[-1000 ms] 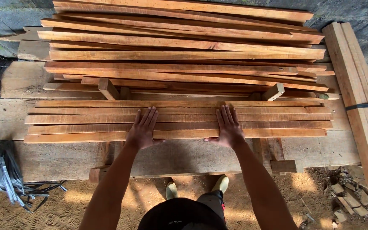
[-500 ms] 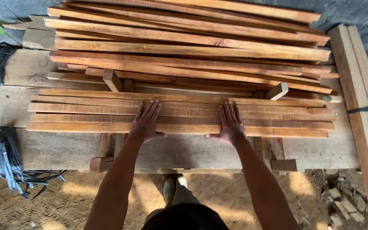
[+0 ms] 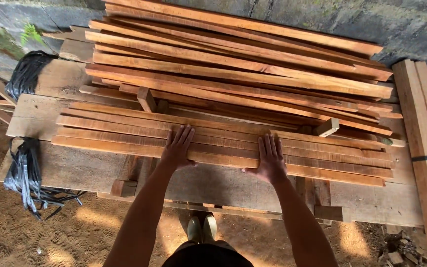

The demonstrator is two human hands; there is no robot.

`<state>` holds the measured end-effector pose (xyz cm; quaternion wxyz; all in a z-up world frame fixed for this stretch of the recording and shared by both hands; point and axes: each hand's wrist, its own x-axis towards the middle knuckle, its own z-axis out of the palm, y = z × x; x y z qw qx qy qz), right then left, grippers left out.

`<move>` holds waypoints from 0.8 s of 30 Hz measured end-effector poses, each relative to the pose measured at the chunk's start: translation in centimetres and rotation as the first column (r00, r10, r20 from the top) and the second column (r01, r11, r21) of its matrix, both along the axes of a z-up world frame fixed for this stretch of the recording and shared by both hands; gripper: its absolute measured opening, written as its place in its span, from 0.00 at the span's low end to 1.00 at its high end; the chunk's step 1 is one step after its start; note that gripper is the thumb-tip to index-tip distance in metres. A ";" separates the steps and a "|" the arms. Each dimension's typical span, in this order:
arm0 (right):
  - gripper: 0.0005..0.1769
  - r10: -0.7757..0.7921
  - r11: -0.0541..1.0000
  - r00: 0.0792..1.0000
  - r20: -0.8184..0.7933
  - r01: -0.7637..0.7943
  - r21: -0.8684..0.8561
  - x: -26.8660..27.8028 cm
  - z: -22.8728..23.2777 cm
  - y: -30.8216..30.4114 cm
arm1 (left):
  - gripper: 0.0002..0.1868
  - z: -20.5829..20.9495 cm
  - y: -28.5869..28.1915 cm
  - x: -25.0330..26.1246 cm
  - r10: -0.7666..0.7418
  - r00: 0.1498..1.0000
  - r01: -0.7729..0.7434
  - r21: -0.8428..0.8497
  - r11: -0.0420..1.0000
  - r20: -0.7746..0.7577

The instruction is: Organizing thin wooden planks and tying them into a bundle with a rubber strap.

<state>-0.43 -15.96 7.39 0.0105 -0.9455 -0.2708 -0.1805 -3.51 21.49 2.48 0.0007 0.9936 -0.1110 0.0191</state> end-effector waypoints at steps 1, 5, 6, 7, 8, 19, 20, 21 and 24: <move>0.78 -0.003 1.000 1.000 0.001 0.003 -0.002 0.2 -0.4 -0.1 | 0.77 0.1 -0.1 0.1 -0.003 1.000 0.003 -0.002 1.000 0.001; 0.78 -0.003 1.000 1.000 0.013 0.003 -0.008 0.3 -1.2 -0.3 | 0.79 -0.6 0.0 0.0 -0.008 0.999 0.008 0.009 1.000 0.040; 0.77 -0.011 1.000 1.000 -0.008 0.011 -0.021 0.2 -1.1 -0.1 | 0.79 -0.9 0.2 0.1 -0.020 0.997 0.019 0.012 1.000 0.079; 0.77 -0.014 1.000 1.000 -0.003 0.014 -0.023 0.1 -1.2 -0.5 | 0.79 -1.4 0.0 0.1 -0.023 0.996 0.022 0.011 1.000 0.083; 0.78 -0.022 0.999 0.999 -0.049 0.020 -0.040 0.0 -1.2 -0.7 | 0.80 -1.8 -0.1 0.2 -0.027 0.996 0.027 0.001 1.000 0.085; 0.85 -0.120 0.981 0.969 -0.214 0.082 -0.178 -0.2 -1.7 8.4 | 0.79 -3.2 1.0 1.0 -0.135 0.919 0.094 0.127 0.987 0.371; 0.83 -0.079 0.985 0.976 -0.202 0.045 -0.166 -0.5 -1.5 10.5 | 0.79 -3.2 1.1 1.1 -0.143 0.927 0.127 0.069 0.989 0.345; 0.82 -0.040 0.988 0.982 -0.187 0.011 -0.154 -0.6 -1.2 12.4 | 0.79 -3.2 1.1 1.3 -0.155 0.934 0.161 0.010 0.987 0.321; 0.79 0.012 0.990 0.982 -0.188 -0.038 -0.132 -1.3 -0.8 18.5 | 0.76 -2.5 2.2 1.4 -0.229 0.944 0.251 -0.066 0.966 0.236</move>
